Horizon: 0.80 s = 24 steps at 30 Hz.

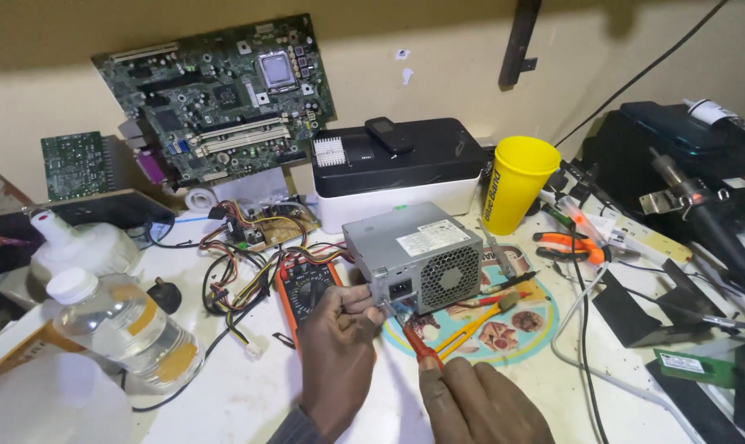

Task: The person is disassembling a computer power supply unit by removing screws with a screwdriver and prying the casing open.

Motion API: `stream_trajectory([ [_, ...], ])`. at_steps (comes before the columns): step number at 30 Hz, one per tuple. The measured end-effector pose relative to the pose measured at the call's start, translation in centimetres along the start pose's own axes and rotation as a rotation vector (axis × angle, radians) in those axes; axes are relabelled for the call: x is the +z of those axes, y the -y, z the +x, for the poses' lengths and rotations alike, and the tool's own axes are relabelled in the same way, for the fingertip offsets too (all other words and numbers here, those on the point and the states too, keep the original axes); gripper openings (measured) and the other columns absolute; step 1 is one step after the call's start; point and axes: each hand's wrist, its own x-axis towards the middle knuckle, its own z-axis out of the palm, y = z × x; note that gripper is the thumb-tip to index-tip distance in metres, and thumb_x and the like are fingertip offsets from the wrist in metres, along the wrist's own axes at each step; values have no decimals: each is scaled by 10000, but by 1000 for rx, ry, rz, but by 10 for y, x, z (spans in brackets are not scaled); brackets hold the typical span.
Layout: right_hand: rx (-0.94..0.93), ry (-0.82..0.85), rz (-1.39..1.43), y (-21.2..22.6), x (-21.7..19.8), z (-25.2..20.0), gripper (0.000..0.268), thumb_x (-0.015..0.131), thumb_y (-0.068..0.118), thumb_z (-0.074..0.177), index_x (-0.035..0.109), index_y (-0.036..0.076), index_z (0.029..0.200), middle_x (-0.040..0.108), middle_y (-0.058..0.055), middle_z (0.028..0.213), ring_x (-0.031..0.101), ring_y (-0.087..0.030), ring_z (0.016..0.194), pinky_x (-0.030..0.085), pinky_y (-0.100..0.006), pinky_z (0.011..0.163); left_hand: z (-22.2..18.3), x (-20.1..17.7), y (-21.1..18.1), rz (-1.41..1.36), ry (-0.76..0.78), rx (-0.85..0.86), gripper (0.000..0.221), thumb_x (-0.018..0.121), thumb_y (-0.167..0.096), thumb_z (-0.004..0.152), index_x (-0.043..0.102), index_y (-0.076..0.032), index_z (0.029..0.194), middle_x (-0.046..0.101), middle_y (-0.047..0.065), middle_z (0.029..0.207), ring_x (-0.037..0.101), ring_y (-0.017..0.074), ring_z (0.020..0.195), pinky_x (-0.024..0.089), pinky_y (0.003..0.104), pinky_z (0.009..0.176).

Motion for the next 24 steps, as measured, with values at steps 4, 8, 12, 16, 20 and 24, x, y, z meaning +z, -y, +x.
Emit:
stream_trajectory([
  [4, -214, 5, 94, -5, -6, -1, 156, 586, 93, 955, 683, 16, 1049, 557, -103, 753, 479, -268, 538, 393, -381, 469, -1, -2, 2, 49, -6, 29, 193, 641, -27, 853, 732, -29, 1023, 851, 93, 1000, 813, 156, 892, 650, 254, 821],
  [8, 219, -77, 222, 3, -6, 0, 364, 843, 138, 835, 760, 235, 1176, 758, 35, 924, 716, -108, 721, 534, -256, 623, 1, 0, 1, -58, 19, -16, 202, 607, 51, 871, 718, 26, 1038, 827, 154, 991, 797, 191, 874, 680, 271, 820],
  [12, 402, 23, 321, -4, 0, -9, 285, 807, 210, 813, 778, 71, 1060, 809, -24, 889, 785, -123, 733, 586, -262, 612, 0, 3, 5, -128, 22, 7, 172, 592, 10, 916, 686, 18, 1060, 804, 176, 1045, 807, 224, 970, 694, 338, 928],
  [16, 577, 327, 315, -30, 2, -20, 332, 767, 340, 791, 795, 258, 1111, 851, 69, 934, 810, -76, 709, 600, -256, 626, -4, 10, -3, -104, 53, -103, 179, 570, 58, 919, 694, 21, 1042, 808, 173, 1022, 803, 211, 957, 695, 308, 920],
  [20, 744, 593, 364, -45, -9, -7, 266, 767, 380, 784, 808, 310, 1038, 922, 132, 859, 872, 24, 697, 644, -206, 660, -10, 13, -14, -67, 64, -130, 179, 566, 58, 904, 704, 12, 1010, 809, 165, 984, 796, 203, 914, 710, 302, 887],
  [24, 227, 387, 156, -55, -1, -18, 361, 717, 302, 817, 707, 324, 1178, 786, 108, 1085, 784, -188, 672, 597, -403, 435, -9, 13, -16, -77, 51, -154, 117, 607, 24, 921, 699, 12, 993, 766, 154, 940, 756, 199, 887, 716, 325, 885],
])
